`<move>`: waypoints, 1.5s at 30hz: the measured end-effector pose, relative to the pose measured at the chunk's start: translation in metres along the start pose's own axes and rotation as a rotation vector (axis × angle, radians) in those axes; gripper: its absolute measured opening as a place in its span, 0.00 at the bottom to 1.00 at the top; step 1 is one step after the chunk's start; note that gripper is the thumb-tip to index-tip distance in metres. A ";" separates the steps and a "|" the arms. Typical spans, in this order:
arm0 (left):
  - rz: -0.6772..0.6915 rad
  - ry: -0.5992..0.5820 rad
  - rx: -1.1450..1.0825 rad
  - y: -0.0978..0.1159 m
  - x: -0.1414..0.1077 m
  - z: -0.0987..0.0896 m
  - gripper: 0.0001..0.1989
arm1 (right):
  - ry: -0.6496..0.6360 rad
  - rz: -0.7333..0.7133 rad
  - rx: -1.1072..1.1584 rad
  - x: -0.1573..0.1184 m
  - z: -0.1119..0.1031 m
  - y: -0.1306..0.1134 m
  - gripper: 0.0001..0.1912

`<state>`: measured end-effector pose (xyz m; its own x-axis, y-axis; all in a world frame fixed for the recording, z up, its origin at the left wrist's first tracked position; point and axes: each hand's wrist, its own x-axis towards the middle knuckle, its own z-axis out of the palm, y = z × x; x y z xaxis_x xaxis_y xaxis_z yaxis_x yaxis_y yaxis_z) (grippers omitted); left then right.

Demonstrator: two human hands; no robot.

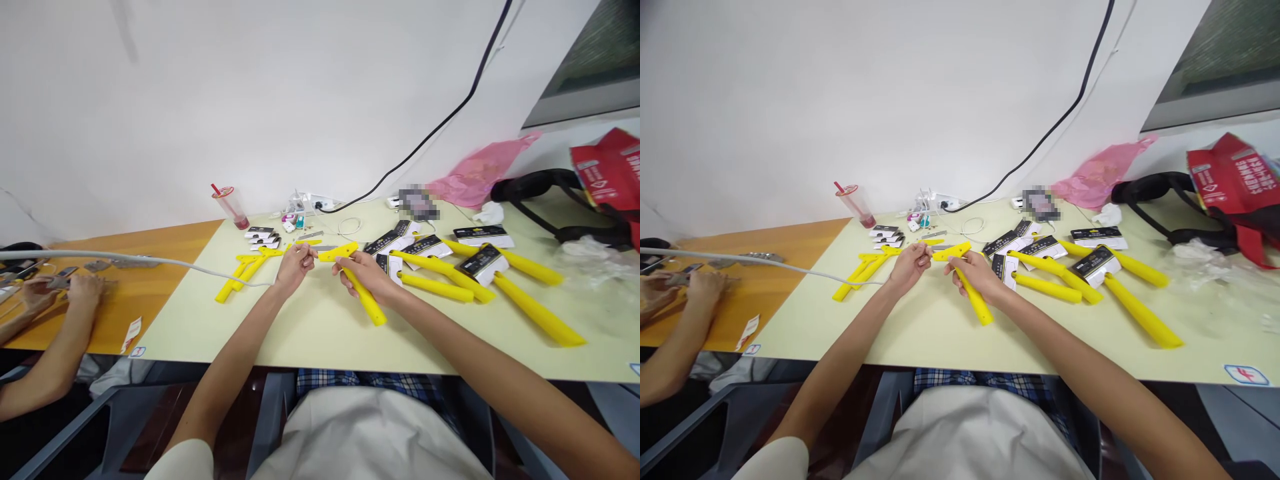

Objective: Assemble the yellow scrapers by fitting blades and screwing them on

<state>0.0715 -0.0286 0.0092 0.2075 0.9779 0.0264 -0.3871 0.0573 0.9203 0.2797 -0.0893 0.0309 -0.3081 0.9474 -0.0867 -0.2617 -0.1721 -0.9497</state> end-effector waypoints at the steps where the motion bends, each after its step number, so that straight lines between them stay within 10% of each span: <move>1: 0.006 -0.002 0.024 0.002 0.000 -0.002 0.21 | -0.013 0.030 0.027 0.000 0.002 0.001 0.12; 23: -0.088 -0.233 0.614 0.002 -0.011 0.002 0.16 | -0.208 0.259 0.116 0.002 0.011 0.040 0.08; 36: -0.431 -0.290 0.191 0.002 -0.014 0.003 0.25 | -0.291 0.236 -0.071 0.002 0.007 0.044 0.15; 45: -0.237 0.071 -0.163 0.002 0.004 -0.008 0.17 | -0.143 0.238 0.132 0.001 0.010 0.034 0.10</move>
<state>0.0645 -0.0234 0.0079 0.2485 0.9447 -0.2142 -0.4755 0.3116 0.8227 0.2611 -0.0972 0.0016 -0.4980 0.8305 -0.2496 -0.2810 -0.4269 -0.8595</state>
